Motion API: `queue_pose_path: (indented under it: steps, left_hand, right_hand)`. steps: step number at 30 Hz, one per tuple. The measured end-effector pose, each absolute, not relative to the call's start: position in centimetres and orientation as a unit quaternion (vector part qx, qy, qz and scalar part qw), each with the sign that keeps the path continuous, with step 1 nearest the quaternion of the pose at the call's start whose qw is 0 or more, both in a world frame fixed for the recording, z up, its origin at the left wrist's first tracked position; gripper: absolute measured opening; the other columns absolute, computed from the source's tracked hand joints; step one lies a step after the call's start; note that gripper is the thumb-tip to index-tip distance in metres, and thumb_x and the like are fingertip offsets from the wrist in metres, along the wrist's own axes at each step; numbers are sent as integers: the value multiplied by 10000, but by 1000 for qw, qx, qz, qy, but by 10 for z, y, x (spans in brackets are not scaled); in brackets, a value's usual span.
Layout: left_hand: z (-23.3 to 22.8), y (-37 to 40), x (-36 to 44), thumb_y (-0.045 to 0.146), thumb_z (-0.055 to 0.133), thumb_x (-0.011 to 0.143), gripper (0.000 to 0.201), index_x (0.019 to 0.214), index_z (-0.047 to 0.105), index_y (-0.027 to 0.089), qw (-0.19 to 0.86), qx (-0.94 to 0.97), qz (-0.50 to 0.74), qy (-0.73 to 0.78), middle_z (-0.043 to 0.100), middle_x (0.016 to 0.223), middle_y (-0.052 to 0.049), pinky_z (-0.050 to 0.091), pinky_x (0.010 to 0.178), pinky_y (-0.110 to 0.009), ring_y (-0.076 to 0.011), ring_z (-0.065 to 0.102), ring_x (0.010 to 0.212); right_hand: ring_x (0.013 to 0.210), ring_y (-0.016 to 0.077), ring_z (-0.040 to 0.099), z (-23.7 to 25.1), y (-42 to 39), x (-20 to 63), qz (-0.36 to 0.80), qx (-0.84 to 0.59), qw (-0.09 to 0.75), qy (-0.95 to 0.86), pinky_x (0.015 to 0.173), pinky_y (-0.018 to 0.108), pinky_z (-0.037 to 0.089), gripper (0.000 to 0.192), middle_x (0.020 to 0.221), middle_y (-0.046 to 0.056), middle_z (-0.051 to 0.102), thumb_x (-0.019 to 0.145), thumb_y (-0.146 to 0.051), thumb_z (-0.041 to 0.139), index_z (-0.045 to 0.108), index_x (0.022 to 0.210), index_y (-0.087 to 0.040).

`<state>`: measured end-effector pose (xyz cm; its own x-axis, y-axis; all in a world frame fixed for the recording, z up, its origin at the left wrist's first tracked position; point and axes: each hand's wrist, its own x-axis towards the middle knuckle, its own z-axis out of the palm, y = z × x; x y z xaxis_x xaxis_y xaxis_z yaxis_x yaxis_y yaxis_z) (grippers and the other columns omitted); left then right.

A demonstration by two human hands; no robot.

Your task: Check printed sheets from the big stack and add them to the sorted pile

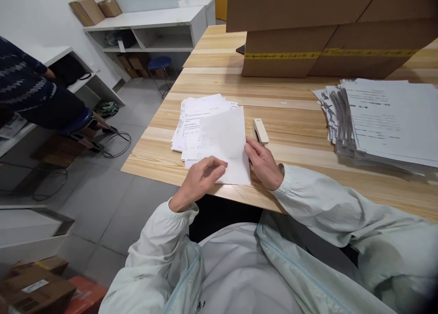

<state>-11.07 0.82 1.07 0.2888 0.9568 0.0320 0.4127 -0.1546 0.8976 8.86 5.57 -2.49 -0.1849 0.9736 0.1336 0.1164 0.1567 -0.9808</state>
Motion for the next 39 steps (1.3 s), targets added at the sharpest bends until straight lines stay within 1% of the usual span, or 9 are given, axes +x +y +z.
queue_pose_path:
  steps: [4,8,14,20,27,29,31,36,39]
  left_hand:
    - [10,26,-106,516,611,880,363,1001,584,176,448,624,368,523,703,1061,-88,501,871,-309,-178,669,950]
    - [7,31,-96,535,713,782,455,1023,519,202,405,623,370,559,673,1079,-56,510,795,-300,-160,668,857]
    - [7,28,-88,522,705,796,394,995,526,233,329,628,356,609,692,950,13,497,732,-278,-131,654,738]
    - [2,31,-91,494,667,844,331,1007,555,229,346,611,390,595,687,984,2,498,724,-262,-113,653,740]
    - [-6,35,-95,517,636,862,345,1001,558,211,406,557,444,572,663,931,-9,530,711,-274,-124,673,712]
    - [-6,35,-95,493,597,891,301,973,553,207,421,539,463,563,646,871,5,538,697,-267,-120,665,695]
    - [-7,35,-94,453,583,902,255,952,556,205,430,528,478,554,633,818,15,542,694,-258,-119,659,696]
    - [-9,35,-100,476,584,900,284,945,585,195,466,497,512,523,691,910,-24,542,679,-247,-118,682,711]
    - [-9,38,-116,480,621,879,289,964,582,206,437,389,629,513,707,940,-39,521,582,-225,-116,678,670]
  right_hand:
    - [1483,250,339,-22,36,86,359,-373,412,-750,1237,480,275,603,1599,82,368,983,-388,480,334,1554,-265]
    - [1548,246,176,-25,25,83,301,-317,362,-823,1252,516,242,789,1675,88,166,966,-304,504,59,1617,-280]
    - [1534,262,223,-28,24,82,288,-306,339,-841,1225,541,289,757,1654,138,222,969,-269,496,102,1614,-240]
    - [1520,248,267,-26,24,84,305,-320,341,-830,1229,521,284,748,1642,143,258,964,-280,504,131,1610,-234]
    - [1516,246,279,-20,23,85,341,-376,358,-783,1222,483,306,865,1660,110,217,941,-348,570,42,1618,-249]
    - [1510,269,291,-18,23,85,330,-396,360,-778,1209,499,323,920,1650,113,250,902,-395,637,76,1617,-253]
    - [1490,292,331,-20,24,84,314,-408,355,-781,1189,512,348,897,1609,120,345,862,-413,689,205,1599,-248]
    - [1160,230,652,-30,32,85,324,-405,408,-751,1020,405,514,399,1250,99,695,963,-279,525,628,1344,-216]
    - [1049,194,699,-28,32,88,325,-409,489,-699,938,338,552,321,1147,55,743,973,-249,516,714,1225,-236]
